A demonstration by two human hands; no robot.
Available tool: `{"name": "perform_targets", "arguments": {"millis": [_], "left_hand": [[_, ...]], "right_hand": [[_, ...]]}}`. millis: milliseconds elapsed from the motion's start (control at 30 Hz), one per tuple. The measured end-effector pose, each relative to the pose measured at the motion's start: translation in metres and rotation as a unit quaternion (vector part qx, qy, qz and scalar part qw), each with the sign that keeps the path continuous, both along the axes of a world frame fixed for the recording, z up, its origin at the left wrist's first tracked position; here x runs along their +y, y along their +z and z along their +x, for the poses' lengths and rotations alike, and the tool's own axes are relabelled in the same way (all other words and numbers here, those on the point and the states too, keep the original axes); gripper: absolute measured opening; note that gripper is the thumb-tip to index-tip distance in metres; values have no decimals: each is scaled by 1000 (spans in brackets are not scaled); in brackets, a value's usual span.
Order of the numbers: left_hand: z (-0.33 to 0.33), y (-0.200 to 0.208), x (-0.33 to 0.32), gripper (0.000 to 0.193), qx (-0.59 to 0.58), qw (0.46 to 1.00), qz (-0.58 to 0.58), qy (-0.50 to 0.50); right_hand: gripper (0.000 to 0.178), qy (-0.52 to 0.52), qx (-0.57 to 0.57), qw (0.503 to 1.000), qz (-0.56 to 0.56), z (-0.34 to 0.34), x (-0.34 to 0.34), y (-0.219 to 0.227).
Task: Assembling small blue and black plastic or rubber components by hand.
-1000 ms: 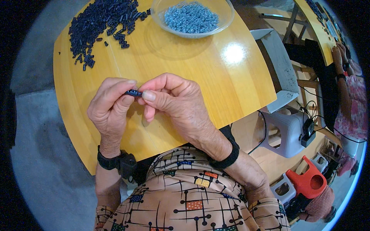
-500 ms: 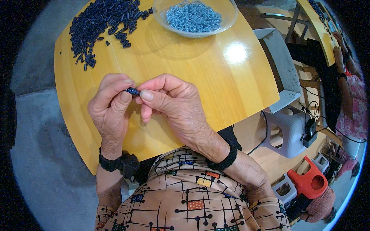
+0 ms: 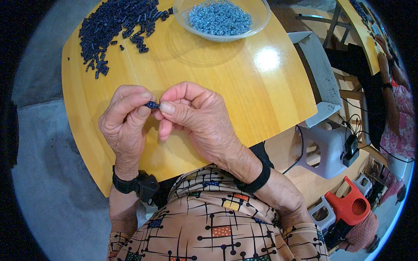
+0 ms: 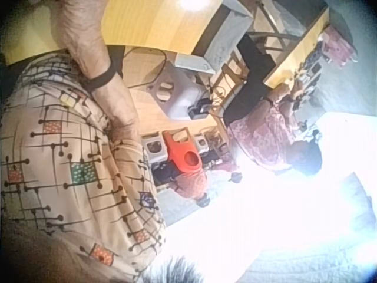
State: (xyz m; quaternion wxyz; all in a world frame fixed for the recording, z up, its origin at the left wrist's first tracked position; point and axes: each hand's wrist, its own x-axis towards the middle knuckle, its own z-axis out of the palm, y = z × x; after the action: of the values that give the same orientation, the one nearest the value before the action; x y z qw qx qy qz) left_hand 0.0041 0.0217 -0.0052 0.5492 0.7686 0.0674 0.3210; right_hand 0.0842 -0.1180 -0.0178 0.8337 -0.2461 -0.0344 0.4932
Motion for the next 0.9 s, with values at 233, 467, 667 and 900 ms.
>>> {"name": "perform_targets", "arguments": {"millis": [233, 467, 667, 900], "left_hand": [[0, 0, -1, 12, -1, 1000, -1, -17], [0, -5, -1, 26, -20, 988, -141, -65], [-5, -5, -4, 33, 4, 962, -260, -82], [-2, -2, -4, 28, 4, 952, -295, -77]], "right_hand": [[16, 10, 16, 999, 27, 0, -1, -3], [16, 12, 5, 1000, 3, 0, 1, 1], [14, 3, -1, 1000, 3, -2, 2, 0], [12, -20, -30, 998, -47, -5, 4, 5]]}}
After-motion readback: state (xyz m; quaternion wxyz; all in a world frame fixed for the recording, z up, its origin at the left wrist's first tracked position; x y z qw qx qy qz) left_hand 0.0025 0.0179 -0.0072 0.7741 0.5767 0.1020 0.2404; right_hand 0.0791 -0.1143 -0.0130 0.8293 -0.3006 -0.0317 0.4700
